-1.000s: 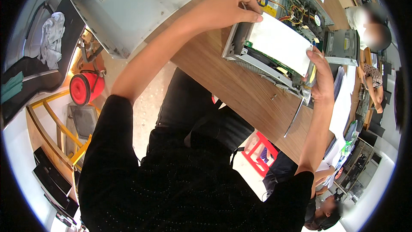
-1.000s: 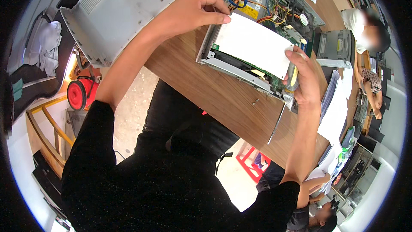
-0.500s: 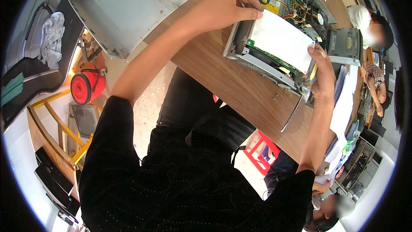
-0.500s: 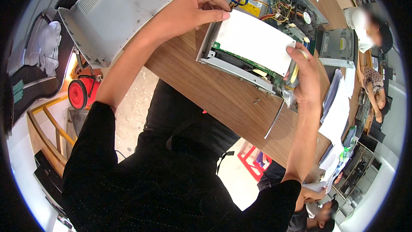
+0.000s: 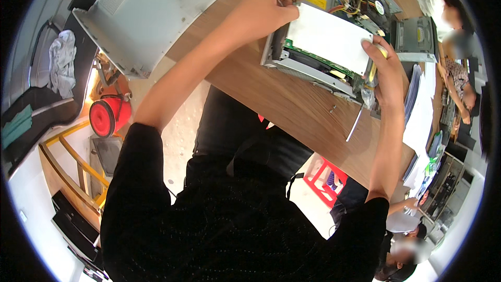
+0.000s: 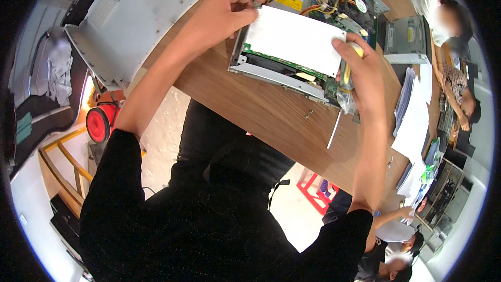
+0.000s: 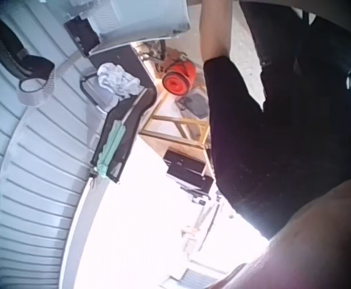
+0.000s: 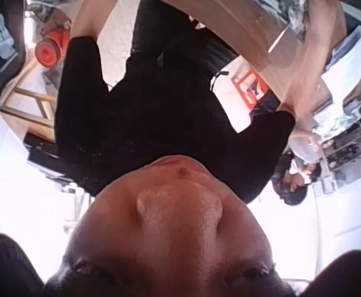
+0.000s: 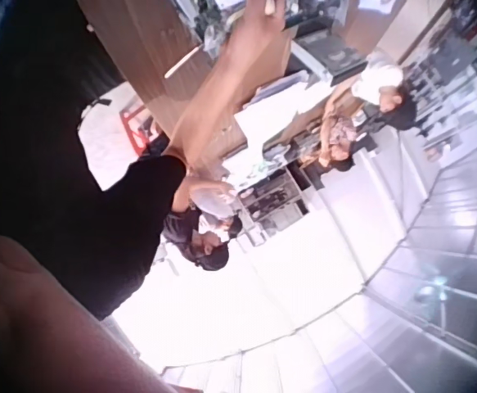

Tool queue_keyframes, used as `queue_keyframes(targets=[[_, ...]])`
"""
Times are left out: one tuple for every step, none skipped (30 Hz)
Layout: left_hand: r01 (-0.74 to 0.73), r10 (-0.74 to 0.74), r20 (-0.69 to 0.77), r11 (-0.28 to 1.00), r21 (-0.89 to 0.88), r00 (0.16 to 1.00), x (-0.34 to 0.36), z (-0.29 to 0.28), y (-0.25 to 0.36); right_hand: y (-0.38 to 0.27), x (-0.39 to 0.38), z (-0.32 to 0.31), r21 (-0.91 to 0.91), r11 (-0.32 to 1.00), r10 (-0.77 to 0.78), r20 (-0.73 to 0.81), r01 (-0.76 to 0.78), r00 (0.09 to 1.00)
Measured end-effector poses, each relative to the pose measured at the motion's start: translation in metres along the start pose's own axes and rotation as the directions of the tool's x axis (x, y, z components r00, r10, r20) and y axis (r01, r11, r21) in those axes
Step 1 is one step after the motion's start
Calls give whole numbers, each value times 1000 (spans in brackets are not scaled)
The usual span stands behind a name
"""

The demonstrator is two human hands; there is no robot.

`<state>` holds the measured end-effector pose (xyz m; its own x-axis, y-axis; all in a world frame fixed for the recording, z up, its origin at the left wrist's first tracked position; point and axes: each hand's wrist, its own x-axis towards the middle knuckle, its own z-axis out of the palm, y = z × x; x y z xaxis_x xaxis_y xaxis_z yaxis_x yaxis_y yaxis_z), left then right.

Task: The person uses a screwdriver to remove a screw from a computer motherboard, then lifts the optical drive and its metal mounting bracket out of the computer case by hand.

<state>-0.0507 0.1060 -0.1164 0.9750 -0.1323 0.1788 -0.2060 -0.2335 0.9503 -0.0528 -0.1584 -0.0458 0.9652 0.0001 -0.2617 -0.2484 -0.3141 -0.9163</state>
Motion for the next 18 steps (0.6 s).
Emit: queue_keyframes(targets=[[9,-8,-18,998,66,1000,-1,1,2,1,1,-2,0,1000,-9,9,9,1000],[17,-13,-36,991,132,999,-2,1,4,2,0,-2,6,1000,-10,-6,10,1000],[80,-76,-33,984,162,997,-3,0,16,2,-1,-1,-91,995,-46,10,47,999],[67,-65,-15,984,164,998,-4,1,19,3,-1,0,-187,979,-78,28,82,997],[-24,36,-34,952,304,999,-4,2,21,4,-1,-1,-238,967,-80,76,96,994],[-112,142,-37,894,434,989,-4,4,24,8,2,-4,-245,964,-79,110,104,991],[-205,207,56,828,523,977,-2,3,32,10,3,-6,-229,969,-73,101,94,992],[-224,217,75,825,518,973,3,9,34,12,3,-7,-213,973,-67,92,85,994],[-333,292,162,794,508,943,6,13,36,12,4,-7,-206,975,-67,80,82,995],[-437,362,245,755,488,899,9,17,38,13,5,-7,-195,977,-62,105,82,992],[-446,365,256,752,486,895,13,24,41,13,6,-9,-185,979,-58,131,82,990],[-526,386,368,716,459,846,18,30,45,15,6,-10,-178,981,-61,123,82,991],[-601,400,473,679,422,785,21,36,48,16,7,-12,-166,982,-67,157,94,985],[-608,402,481,674,420,779,23,40,49,17,7,-13,-155,982,-75,192,105,979],[-615,376,532,683,395,759,25,44,49,16,5,-14,-202,976,-48,180,85,982],[-620,349,580,692,370,736,26,48,50,15,4,-14,-195,977,-50,177,85,983],[-621,311,604,667,411,734,25,48,52,14,4,-13,-255,957,-98,173,140,980],[-626,308,615,666,405,726,24,48,52,16,4,-12,-313,932,-138,166,185,976]])
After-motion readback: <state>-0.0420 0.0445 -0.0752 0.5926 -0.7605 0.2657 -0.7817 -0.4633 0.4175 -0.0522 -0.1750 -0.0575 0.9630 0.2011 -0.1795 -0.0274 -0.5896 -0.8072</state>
